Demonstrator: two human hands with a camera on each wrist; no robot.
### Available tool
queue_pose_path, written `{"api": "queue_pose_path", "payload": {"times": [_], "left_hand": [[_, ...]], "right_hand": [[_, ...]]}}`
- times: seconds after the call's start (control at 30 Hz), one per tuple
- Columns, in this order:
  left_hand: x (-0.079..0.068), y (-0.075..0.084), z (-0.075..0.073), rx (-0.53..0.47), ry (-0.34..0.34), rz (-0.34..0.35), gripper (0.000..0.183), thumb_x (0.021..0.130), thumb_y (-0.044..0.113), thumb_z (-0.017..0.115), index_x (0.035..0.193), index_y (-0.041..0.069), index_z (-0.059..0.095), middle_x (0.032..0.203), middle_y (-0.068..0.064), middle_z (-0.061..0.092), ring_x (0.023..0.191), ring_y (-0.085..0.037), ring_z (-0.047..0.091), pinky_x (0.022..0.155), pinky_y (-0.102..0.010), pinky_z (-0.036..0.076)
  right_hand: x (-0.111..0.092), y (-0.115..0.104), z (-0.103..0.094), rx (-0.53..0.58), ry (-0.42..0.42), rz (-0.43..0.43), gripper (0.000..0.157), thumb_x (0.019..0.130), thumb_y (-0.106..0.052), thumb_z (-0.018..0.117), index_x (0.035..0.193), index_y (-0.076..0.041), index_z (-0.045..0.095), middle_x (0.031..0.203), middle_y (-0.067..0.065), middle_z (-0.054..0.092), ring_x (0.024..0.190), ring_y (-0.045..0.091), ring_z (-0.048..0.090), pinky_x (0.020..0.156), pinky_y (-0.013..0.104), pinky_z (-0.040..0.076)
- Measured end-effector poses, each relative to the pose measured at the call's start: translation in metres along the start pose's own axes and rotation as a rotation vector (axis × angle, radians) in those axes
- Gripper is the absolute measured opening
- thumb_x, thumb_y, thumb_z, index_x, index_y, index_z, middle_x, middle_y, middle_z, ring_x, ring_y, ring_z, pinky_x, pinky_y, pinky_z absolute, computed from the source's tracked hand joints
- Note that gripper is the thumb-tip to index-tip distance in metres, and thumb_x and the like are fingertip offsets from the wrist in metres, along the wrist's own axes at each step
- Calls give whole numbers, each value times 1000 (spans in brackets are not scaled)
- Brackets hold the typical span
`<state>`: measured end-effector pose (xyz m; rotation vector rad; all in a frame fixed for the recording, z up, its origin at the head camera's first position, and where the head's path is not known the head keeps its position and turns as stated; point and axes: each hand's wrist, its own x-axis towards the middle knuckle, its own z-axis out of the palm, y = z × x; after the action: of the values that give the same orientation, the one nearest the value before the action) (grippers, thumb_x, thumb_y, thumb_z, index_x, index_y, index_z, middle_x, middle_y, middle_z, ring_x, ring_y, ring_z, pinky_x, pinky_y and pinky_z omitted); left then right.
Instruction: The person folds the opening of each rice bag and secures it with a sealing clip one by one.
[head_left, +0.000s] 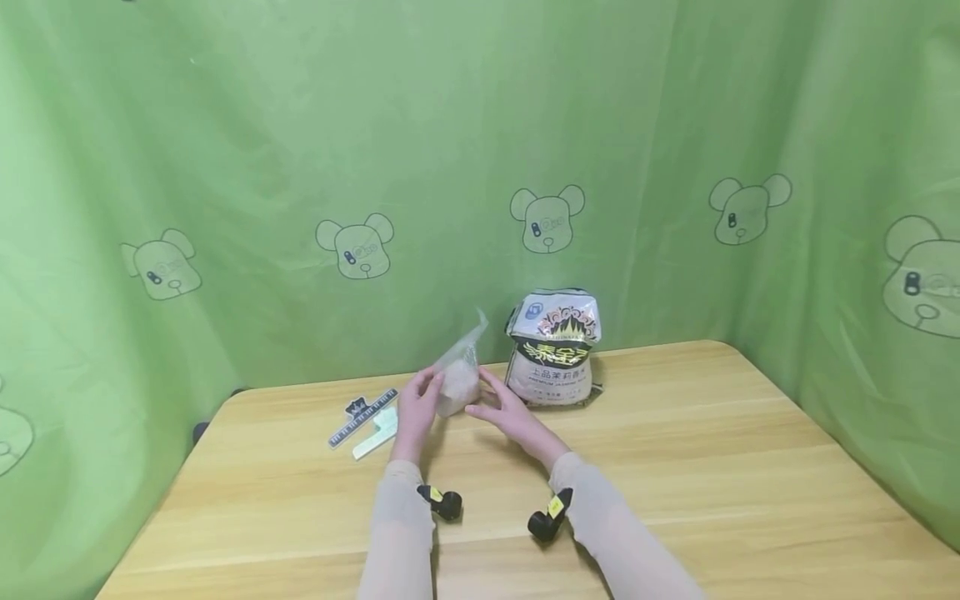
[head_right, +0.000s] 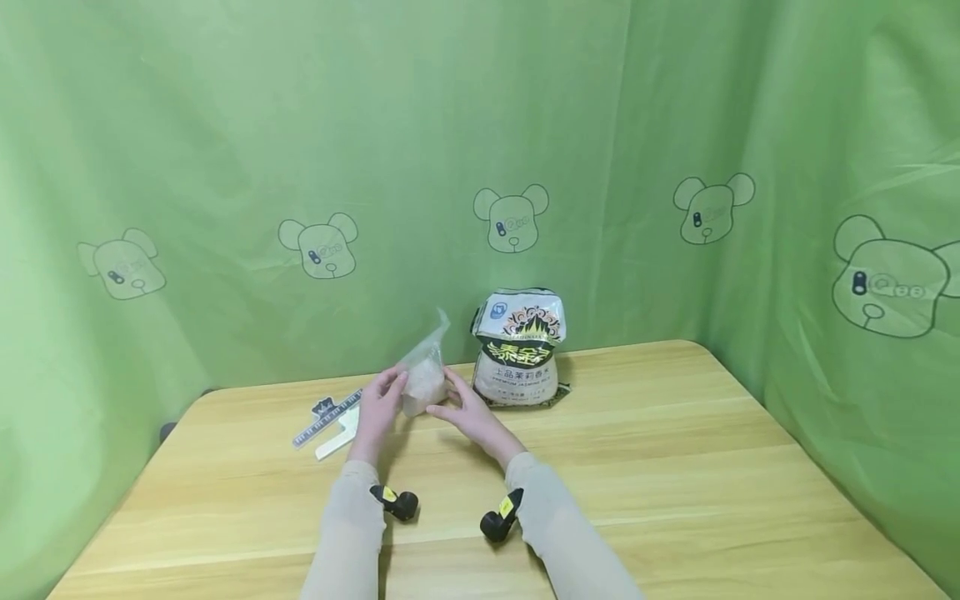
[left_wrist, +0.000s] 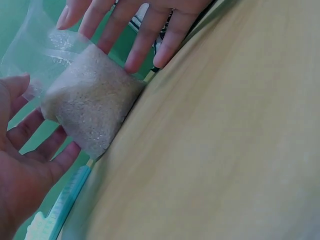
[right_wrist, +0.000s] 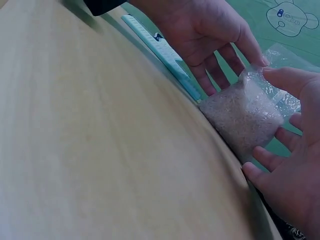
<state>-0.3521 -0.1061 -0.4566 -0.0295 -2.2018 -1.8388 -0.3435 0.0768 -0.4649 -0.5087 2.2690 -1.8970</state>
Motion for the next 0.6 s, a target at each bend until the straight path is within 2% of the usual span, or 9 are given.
{"api": "queue_pose_path", "payload": {"times": [0.27, 0.6], "left_hand": [[0, -2, 2, 13, 12, 7, 32, 97, 28, 58, 120, 7, 66, 126, -16, 65, 120, -31, 60, 106, -46, 46], [-3, 0, 1, 21, -10, -62, 27, 97, 26, 57, 117, 10, 66, 125, -10, 66, 121, -29, 59, 106, -45, 46]], "right_hand": [[-6, -3, -2, 1, -43, 6, 82, 91, -27, 67, 156, -29, 17, 165, 4, 14, 145, 35, 32, 117, 59, 25], [-8, 4, -4, 1, -79, -7, 82, 91, -26, 66, 156, -28, 16, 165, 4, 12, 145, 34, 32, 117, 57, 27]]}}
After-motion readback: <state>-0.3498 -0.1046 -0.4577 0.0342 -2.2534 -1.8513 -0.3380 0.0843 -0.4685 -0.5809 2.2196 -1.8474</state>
